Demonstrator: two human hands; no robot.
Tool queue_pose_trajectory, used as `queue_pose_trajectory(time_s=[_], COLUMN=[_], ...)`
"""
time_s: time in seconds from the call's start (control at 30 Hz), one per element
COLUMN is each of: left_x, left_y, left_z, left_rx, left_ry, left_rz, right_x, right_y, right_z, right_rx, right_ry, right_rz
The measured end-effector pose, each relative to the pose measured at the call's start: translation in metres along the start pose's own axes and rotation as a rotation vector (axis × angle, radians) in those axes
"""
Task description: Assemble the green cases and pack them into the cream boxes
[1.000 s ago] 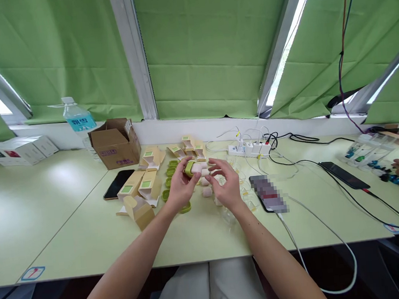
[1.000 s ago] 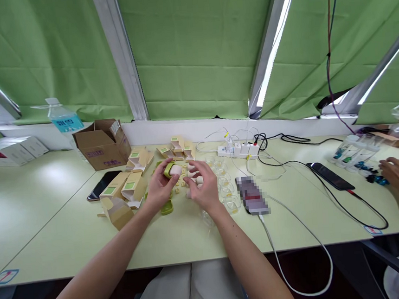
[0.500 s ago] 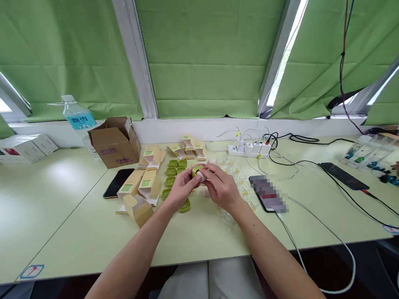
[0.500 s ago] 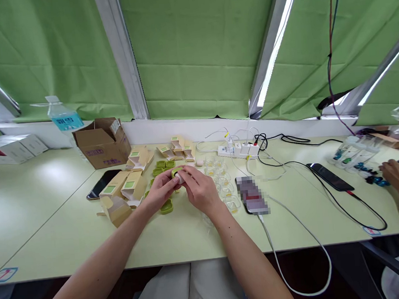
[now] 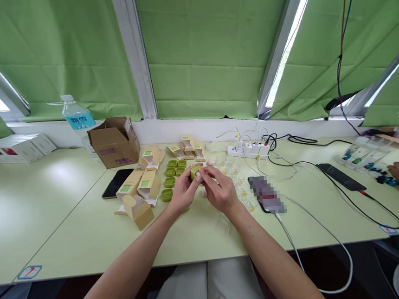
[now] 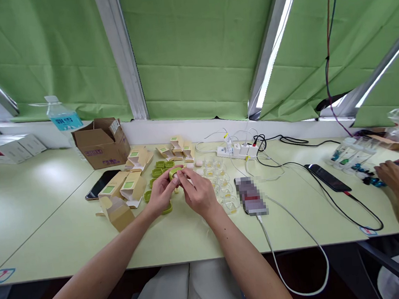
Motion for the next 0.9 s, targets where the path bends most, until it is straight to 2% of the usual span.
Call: queue_pose_trajectory(time_s=[0.17, 0.33, 0.53, 0.7, 0.8, 0.9], left_x=[-0.001, -0.003, -0.002, -0.001, -0.003, -0.007], left_y=[0.004, 0.001, -0.001, -0.001, -0.003, -0.011], left_z=[0.000, -0.003, -0.011, -0.013, -0.013, -0.018], left_rx=[0.152, 0.126, 0.240, 0.404, 0.473, 0.457], left_ry=[-0.019, -0.060, -0.119, -0.195, -0.217, -0.203], left_rz=[-0.092, -0.094, -0.108, -0.108, -0.085, -0.011], right_x=[0.003, 0.004, 0.002, -0.001, -0.003, -0.006], right_y=[0.003, 0.000, 0.001, 0.002, -0.004, -0.010], right_z=[0.001, -0.006, -0.008, -0.007, -0.003, 0.007], right_rx=[0.002, -0.006, -0.059, -0.087, -0.201, -0.340], right_ry=[0.009, -0.030, -0.017, 0.062, 0.156, 0.287], right_rz=[-0.015, 0.043, 0.007, -0.011, 0.036, 0.072])
Point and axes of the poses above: each hand's wrist, its own x-axis away from the middle knuckle, its own y-axis out of the palm, z = x × y, the point moved 6 cm from there along -x, towards the middle knuckle, and after that the axes turned 11 degrees about y, right-handed, at the moved point
